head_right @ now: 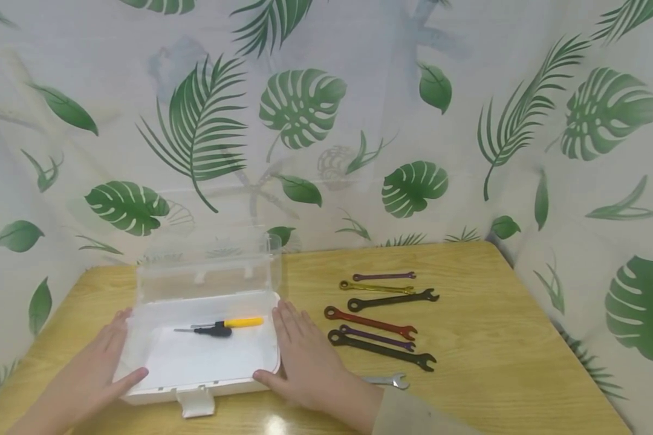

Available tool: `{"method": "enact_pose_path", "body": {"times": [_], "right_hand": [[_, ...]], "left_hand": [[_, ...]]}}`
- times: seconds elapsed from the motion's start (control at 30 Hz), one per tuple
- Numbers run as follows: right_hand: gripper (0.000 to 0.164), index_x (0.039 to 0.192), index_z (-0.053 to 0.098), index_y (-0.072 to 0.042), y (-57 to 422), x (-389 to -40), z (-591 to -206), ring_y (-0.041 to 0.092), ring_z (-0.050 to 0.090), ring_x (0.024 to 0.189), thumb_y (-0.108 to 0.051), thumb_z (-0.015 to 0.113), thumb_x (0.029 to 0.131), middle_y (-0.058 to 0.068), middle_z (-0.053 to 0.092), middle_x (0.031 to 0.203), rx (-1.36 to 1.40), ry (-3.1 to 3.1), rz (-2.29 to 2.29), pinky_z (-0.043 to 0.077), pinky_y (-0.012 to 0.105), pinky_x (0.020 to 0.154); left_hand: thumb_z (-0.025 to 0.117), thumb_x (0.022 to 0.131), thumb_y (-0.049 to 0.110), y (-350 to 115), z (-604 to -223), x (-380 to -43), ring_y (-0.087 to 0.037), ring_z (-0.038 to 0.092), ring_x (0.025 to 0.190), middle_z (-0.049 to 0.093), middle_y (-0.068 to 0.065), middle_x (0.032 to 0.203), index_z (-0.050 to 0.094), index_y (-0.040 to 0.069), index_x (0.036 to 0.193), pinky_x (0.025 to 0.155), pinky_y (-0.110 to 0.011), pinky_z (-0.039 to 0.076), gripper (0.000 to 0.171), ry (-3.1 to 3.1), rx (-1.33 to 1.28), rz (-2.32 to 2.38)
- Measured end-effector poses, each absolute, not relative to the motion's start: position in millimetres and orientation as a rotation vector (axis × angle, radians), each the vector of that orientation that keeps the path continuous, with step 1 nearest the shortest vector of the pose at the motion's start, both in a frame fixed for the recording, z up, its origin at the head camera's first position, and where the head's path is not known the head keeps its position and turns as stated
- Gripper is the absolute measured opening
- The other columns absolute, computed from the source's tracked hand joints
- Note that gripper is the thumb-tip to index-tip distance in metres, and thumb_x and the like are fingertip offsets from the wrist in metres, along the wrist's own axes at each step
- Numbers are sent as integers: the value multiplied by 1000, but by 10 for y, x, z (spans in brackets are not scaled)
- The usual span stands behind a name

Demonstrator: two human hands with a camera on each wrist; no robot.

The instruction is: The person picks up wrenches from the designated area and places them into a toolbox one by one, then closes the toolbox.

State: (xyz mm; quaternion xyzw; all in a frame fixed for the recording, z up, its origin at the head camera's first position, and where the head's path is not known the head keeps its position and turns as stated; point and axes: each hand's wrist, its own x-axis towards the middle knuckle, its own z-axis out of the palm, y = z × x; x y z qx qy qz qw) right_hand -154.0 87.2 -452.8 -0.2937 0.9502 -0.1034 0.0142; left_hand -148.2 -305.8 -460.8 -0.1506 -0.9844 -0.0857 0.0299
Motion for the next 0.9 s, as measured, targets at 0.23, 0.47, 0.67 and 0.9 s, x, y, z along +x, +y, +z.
{"method": "enact_pose_path", "body": {"times": [0.23, 0.47, 0.67, 0.9], "right_hand": [[99, 167, 21, 3, 942, -1529, -4551, 33, 16, 167, -67, 49, 103, 19, 14, 178, -905, 2976, -310, 25, 49, 135], [99, 167, 22, 3, 1021, -1512, -4540, 34, 17, 166, -67, 49, 103, 20, 15, 178, -897, 2978, -323, 25, 49, 135], [98, 167, 23, 4, 1090, -1493, -4541, 34, 19, 166, -66, 50, 103, 19, 16, 178, -877, 2977, -348, 25, 50, 135], [97, 166, 24, 4, 1165, -1471, -4566, 36, 20, 165, -65, 51, 104, 21, 17, 177, -890, 3002, -369, 28, 51, 134]], "left_hand": [[69, 97, 57, -2990, -4593, -1522, -54, 33, 154, 27, -33, 170, 25, -18, 159, 121, -11, -17, 108, -2980, -521, -291], [69, 96, 61, -2902, -4579, -1558, -53, 32, 155, 26, -33, 171, 25, -18, 159, 126, -64, 33, 110, -3023, -498, -292], [68, 96, 60, -2847, -4593, -1575, -54, 32, 155, 26, -33, 171, 24, -18, 159, 124, -66, 34, 110, -3013, -517, -299], [68, 97, 60, -2785, -4601, -1572, -53, 31, 156, 26, -33, 171, 24, -18, 159, 136, -45, 12, 109, -2985, -543, -284]]}}
